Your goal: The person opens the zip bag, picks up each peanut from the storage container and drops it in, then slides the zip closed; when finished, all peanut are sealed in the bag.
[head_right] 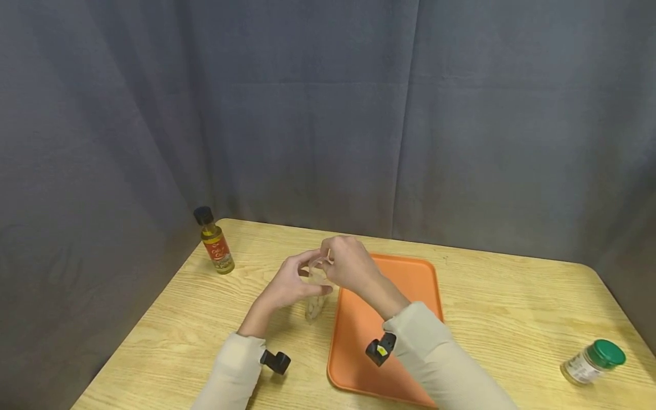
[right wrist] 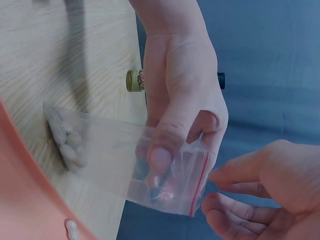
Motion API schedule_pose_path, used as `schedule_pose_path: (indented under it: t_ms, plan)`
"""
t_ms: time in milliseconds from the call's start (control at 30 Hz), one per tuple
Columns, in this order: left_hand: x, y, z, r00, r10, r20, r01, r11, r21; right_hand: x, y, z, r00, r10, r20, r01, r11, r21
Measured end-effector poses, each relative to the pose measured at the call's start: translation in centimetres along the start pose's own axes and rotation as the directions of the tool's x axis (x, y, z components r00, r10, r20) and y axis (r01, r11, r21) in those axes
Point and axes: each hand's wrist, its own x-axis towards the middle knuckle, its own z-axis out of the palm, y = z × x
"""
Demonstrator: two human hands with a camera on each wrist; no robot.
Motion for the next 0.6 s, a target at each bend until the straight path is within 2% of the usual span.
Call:
schedule_pose_path:
  t_ms: [100, 267, 467, 600]
  plan:
    - [-0.1, 0.1, 0.0, 1.000, 0.007, 0.003, -0.007, 1.000, -0.002, 0.0, 0.4, -0.3, 1.000, 0.001, -0.016, -0.002, 1.000, -0.009]
    - [-0.1, 0.1, 0.0, 1.000, -0.002, 0.014, 0.002, 1.000, -0.003, -0.5, 1.8, -0.9, 0.998, 0.058, -0.026, -0.058, 0.998, -0.013]
    - [-0.1, 0.2, 0.1, 1.000, -0.011, 0.011, 0.011, 1.000, 0.010, -1.4, 5.0, -0.6, 0.985, 0.171, 0.026, -0.170, 0.985, -0.038]
    - [-0.1, 0.1, 0.1, 1.000, -0.008, 0.005, 0.008, 1.000, 0.018, -2.2, 7.4, 0.5, 0.965, 0.248, 0.087, -0.245, 0.969, -0.046]
